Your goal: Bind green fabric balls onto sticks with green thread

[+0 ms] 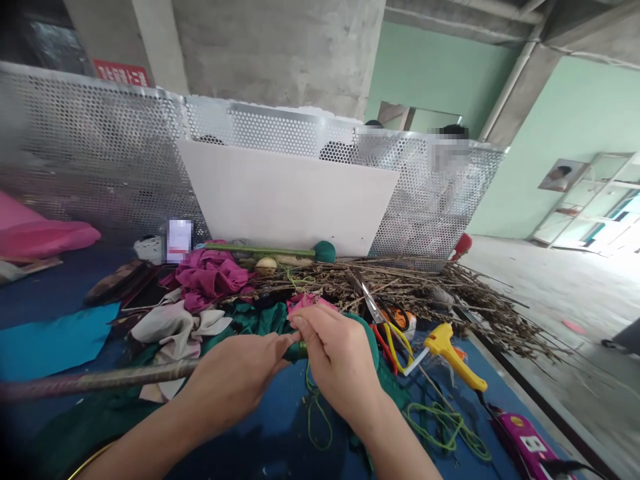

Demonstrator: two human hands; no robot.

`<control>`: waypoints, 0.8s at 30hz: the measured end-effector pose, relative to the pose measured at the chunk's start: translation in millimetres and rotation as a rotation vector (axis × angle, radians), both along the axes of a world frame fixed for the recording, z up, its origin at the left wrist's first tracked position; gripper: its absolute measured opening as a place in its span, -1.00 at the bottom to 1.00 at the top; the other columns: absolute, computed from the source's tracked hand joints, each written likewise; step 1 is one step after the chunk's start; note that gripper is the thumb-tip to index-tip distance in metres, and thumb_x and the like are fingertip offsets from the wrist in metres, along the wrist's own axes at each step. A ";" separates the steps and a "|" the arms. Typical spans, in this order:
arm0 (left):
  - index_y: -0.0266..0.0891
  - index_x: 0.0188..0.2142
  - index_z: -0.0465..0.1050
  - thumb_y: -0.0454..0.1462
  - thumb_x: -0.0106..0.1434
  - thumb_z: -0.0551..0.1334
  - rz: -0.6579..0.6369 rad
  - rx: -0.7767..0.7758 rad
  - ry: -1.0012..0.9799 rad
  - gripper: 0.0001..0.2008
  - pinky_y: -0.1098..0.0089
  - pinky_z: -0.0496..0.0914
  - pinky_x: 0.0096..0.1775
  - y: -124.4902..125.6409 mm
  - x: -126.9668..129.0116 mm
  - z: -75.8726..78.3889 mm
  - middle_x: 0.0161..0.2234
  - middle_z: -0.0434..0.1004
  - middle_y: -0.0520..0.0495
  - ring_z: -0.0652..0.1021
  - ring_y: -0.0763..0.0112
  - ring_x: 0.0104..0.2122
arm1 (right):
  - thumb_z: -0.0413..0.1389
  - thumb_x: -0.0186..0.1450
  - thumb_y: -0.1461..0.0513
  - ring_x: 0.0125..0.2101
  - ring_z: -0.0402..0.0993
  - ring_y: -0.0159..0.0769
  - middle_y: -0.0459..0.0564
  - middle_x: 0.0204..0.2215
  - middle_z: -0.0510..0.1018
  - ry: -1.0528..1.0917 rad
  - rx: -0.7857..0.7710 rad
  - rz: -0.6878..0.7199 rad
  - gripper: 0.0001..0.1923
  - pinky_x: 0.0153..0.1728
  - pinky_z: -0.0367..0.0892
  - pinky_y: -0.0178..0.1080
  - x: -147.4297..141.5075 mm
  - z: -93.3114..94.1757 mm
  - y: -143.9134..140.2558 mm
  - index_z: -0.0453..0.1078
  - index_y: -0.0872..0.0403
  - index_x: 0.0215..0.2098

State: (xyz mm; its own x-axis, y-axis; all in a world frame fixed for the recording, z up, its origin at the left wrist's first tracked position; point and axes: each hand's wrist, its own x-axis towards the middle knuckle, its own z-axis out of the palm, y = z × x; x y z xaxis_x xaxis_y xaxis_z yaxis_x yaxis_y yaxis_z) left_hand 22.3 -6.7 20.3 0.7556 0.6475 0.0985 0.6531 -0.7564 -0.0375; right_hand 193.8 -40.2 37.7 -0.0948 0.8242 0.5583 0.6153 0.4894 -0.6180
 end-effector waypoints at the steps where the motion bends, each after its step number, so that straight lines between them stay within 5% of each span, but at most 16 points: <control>1: -0.25 -0.06 0.33 -0.32 0.36 -0.01 0.002 -0.009 0.005 -0.77 0.29 0.44 -0.42 -0.2 0.1 0.7 -0.35 0.51 -0.10 0.56 0.21 -0.41 | -0.08 0.41 0.24 -0.42 0.50 -0.33 -0.03 -0.42 0.56 -0.004 0.007 0.019 -0.71 -0.37 0.39 -0.31 -0.3 0.5 -1.0 0.46 0.07 -0.32; 6: -0.22 -0.11 0.34 -0.32 0.37 -0.04 0.009 -0.008 0.004 -0.78 0.33 0.41 -0.44 -0.4 -0.9 4.5 -0.39 0.51 -0.07 0.56 0.23 -0.44 | -0.09 0.41 0.27 -0.36 0.53 -0.32 0.02 -0.32 0.58 -0.041 0.042 0.080 -0.73 -0.36 0.39 -0.32 -1.7 2.5 -4.8 0.46 0.08 -0.24; 17: -0.27 -0.06 0.32 -0.38 0.30 0.06 -0.121 0.169 0.076 -0.77 0.31 0.42 -0.47 -1.3 0.9 -5.5 -0.39 0.46 -0.09 0.53 0.22 -0.45 | -0.07 0.38 0.24 -0.41 0.56 -0.26 -0.05 -0.44 0.61 -0.031 -0.193 -0.094 -0.74 -0.42 0.40 -0.30 5.3 -8.1 6.1 0.47 0.04 -0.29; 24: -0.25 0.03 0.26 -0.43 0.28 0.00 -0.139 0.236 0.075 -0.66 0.33 0.42 -0.46 -1.6 3.7 -6.2 -0.40 0.44 -0.07 0.52 0.26 -0.46 | -0.08 0.37 0.28 -0.46 0.54 -0.29 -0.09 -0.48 0.60 -0.108 -0.187 -0.113 -0.73 -0.46 0.34 -0.32 6.4 -5.8 5.7 0.45 0.02 -0.35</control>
